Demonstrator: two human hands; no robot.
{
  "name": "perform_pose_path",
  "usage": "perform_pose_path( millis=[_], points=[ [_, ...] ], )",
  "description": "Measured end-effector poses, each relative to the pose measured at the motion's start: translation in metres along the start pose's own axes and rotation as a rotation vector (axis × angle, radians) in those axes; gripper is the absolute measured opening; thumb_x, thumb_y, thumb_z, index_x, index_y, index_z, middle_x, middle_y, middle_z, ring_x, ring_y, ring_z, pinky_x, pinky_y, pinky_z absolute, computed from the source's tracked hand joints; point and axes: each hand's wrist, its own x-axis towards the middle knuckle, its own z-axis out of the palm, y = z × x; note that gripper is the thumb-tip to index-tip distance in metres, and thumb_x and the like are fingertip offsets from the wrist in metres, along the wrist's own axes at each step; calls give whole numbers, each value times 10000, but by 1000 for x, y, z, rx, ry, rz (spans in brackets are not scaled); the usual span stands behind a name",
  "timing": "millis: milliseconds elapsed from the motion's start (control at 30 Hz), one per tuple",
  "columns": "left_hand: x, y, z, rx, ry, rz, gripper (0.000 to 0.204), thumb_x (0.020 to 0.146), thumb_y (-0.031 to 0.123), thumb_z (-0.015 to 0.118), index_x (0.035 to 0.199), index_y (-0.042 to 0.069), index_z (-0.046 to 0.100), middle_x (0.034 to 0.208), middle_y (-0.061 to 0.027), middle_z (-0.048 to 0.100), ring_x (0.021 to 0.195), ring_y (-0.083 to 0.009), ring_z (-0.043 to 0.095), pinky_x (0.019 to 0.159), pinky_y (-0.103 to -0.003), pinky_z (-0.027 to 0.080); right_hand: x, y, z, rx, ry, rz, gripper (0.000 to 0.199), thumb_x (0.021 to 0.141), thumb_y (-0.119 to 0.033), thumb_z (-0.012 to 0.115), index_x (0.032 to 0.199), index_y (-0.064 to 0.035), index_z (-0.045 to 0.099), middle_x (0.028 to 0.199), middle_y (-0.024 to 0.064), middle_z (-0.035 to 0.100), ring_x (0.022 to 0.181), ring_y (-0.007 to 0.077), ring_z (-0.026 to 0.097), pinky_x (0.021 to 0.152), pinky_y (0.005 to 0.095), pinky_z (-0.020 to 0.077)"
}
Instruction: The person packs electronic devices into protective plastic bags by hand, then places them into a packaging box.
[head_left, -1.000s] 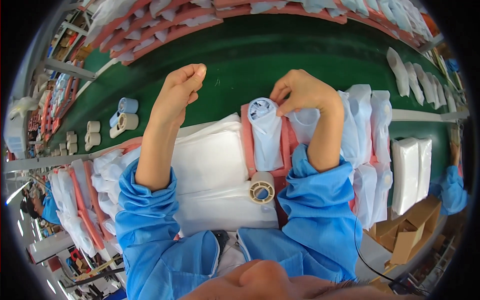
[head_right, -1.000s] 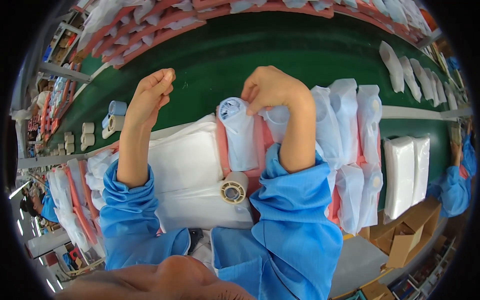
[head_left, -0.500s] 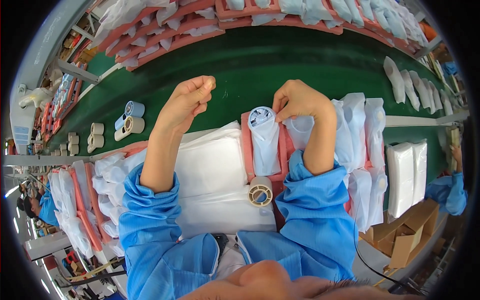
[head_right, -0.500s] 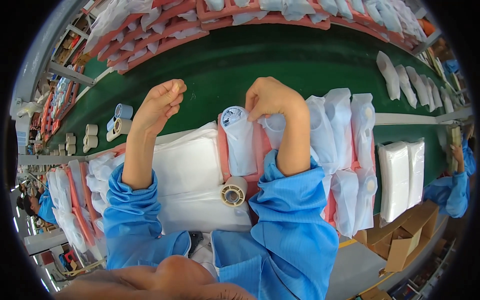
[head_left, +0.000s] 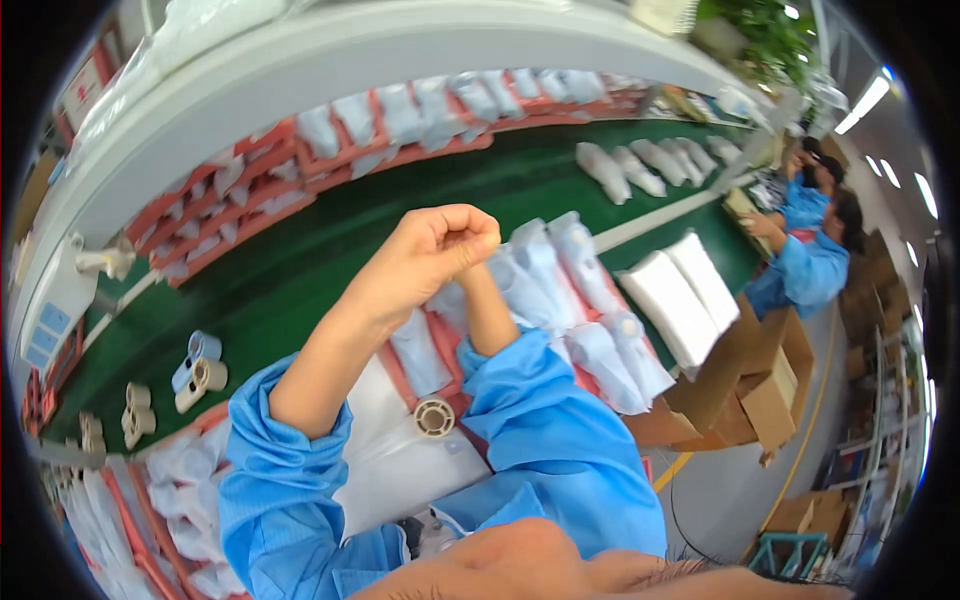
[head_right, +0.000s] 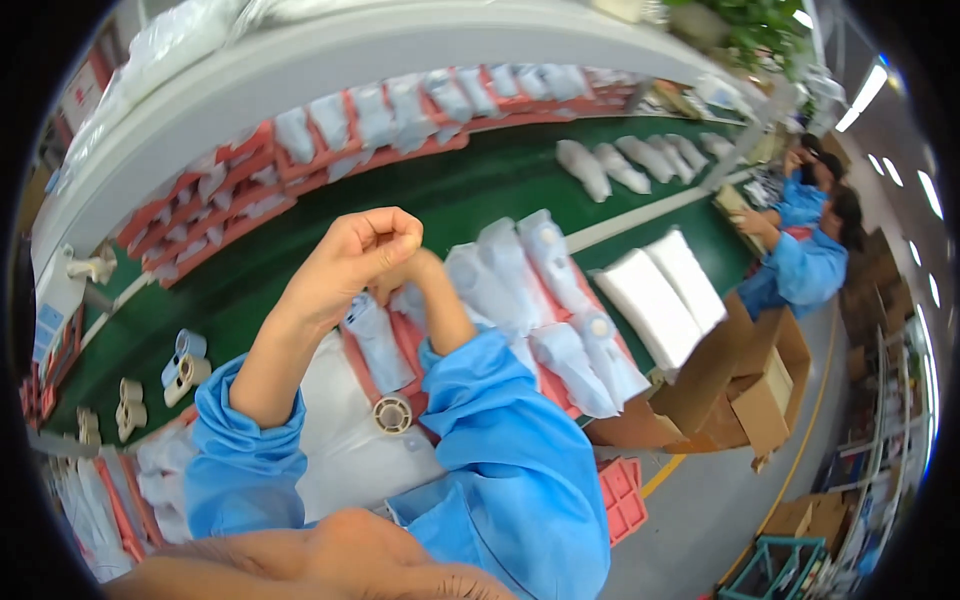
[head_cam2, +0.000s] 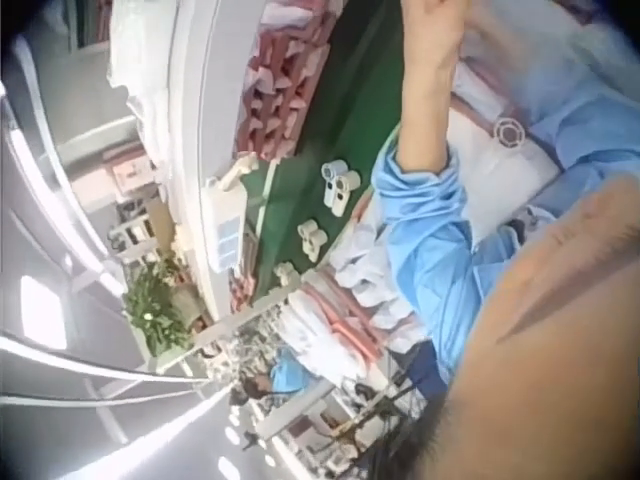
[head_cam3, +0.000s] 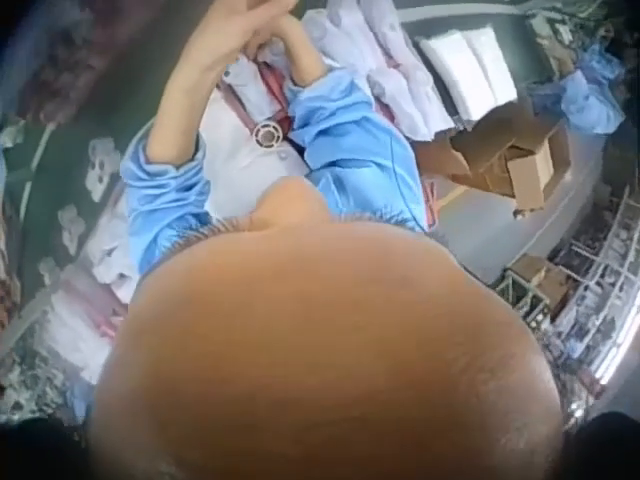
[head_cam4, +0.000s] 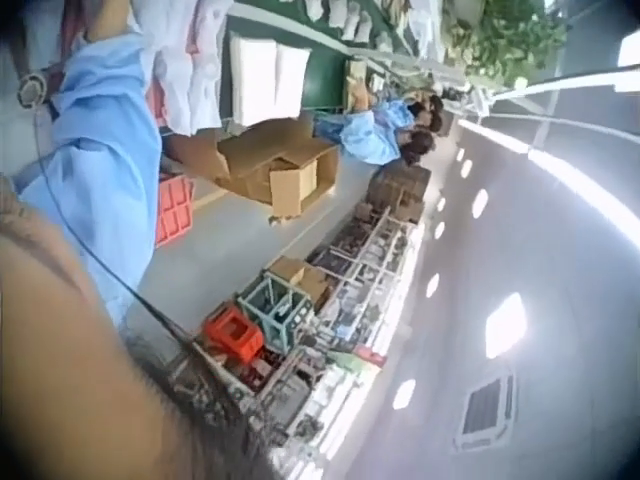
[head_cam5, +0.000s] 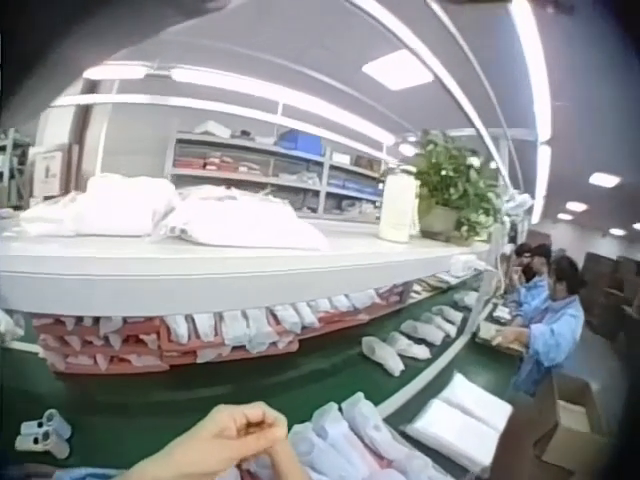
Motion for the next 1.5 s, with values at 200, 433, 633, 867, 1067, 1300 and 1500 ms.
perform_pose_path(
  millis=[200, 433, 633, 867, 1067, 1300, 1500],
  points=[
    [28, 22, 74, 24, -84, 200, 161, 937, 227, 650, 900, 77, 606, 768, 78, 484, 651, -2, 352, 556, -199, 285, -56, -36, 5, -174, 233, 45, 127, 688, -155, 708, 710, -37, 666, 674, 39, 624, 594, 168, 597, 503, 306, 439],
    [50, 1, 75, -349, -98, 5, 160, 943, 250, 651, 926, 103, 591, 791, 67, 491, 603, -6, 326, 477, -187, 254, -22, -36, 46, -223, 665, 133, 140, 635, -156, 727, 657, -33, 664, 657, 73, 631, 601, 185, 613, 497, 307, 431],
    [65, -26, 84, -501, -26, -52, 172, 947, 246, 645, 975, 79, 615, 685, 86, 437, 530, -6, 293, 424, -177, 197, -38, -30, 30, -131, 463, 228, 150, 587, -155, 744, 640, -34, 672, 658, 82, 647, 603, 189, 627, 493, 308, 439],
    [62, -54, 86, -386, -136, -104, 186, 938, 255, 657, 986, 79, 626, 648, 105, 426, 517, 0, 275, 443, -176, 199, -47, -56, 5, -28, 113, 280, 169, 530, -154, 765, 619, -37, 682, 660, 93, 666, 604, 194, 645, 489, 310, 449],
    [52, -59, 107, -277, -216, -159, 204, 916, 276, 686, 982, 87, 652, 656, 118, 437, 522, 5, 274, 471, -188, 178, -4, 4, 17, 38, 58, -196, 214, 453, -141, 773, 617, -32, 692, 672, 86, 689, 592, 211, 656, 479, 320, 470],
    [47, -62, 93, -263, -164, -175, 219, 910, 292, 693, 981, 88, 659, 662, 113, 453, 518, -2, 283, 478, -190, 183, 27, 21, 37, 10, -115, -59, 206, 446, -130, 755, 598, -16, 673, 638, 84, 677, 565, 224, 647, 462, 322, 463],
    [55, -67, 96, -291, -159, -191, 219, 912, 278, 691, 991, 78, 654, 664, 103, 456, 513, -5, 292, 462, -178, 197, 32, 85, 52, 35, 121, -502, 176, 514, -111, 728, 635, 7, 677, 709, 115, 693, 591, 231, 649, 472, 328, 465]
  ],
)
